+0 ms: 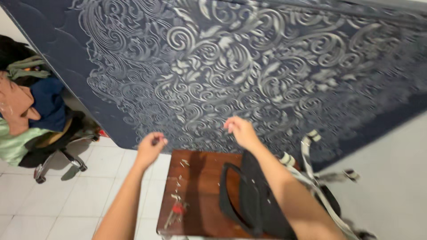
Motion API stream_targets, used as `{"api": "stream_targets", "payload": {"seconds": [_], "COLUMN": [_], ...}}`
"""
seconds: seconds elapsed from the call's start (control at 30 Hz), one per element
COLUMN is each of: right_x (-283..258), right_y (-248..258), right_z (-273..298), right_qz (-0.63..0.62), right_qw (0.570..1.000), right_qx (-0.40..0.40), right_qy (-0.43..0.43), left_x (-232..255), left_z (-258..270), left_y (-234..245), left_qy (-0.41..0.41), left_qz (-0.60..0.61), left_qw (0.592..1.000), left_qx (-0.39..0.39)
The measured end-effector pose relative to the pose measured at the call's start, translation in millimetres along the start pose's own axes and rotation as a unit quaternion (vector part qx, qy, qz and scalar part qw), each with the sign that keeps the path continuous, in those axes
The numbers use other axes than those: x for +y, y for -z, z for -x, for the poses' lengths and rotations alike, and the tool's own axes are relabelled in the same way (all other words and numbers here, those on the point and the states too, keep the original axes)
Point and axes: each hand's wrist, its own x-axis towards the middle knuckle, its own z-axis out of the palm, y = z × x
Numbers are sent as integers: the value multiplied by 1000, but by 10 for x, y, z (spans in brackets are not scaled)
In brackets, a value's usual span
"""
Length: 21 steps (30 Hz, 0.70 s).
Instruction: The person uses an Allen key to remove screws from the backrest of an office chair, detaches the backrest frame, and sets it aside. They then remove the five-star base with casters from the seat and place it on the table. The person continues to unscrew fasteners from the underside of the seat.
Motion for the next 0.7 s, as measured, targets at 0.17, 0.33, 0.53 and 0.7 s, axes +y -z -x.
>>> {"api": "stream_targets", "payload": {"seconds": [0.17, 0.33, 0.53, 0.7], "right_x": [-467, -761, -806, -817], "right_y": [1043, 1717, 2257, 2503], "right_z": [712, 1513, 2430, 3204], "right_qz": [-20, -151, -155, -172], "right_qw": [984, 975, 959, 943], "right_qx": [124, 163, 235, 281], "right_qy": [128, 6, -19, -42], "left_x": [1115, 1934, 2349, 2534], "left_z": [540, 1269, 1762, 2044], "left_y": [-116, -514, -857, -987], "left_qy": [32, 11, 12, 3], "left_qz": [28, 62, 102, 108], "left_qw": [999, 997, 989, 982], "left_qx": [-7, -42, -106, -157]}}
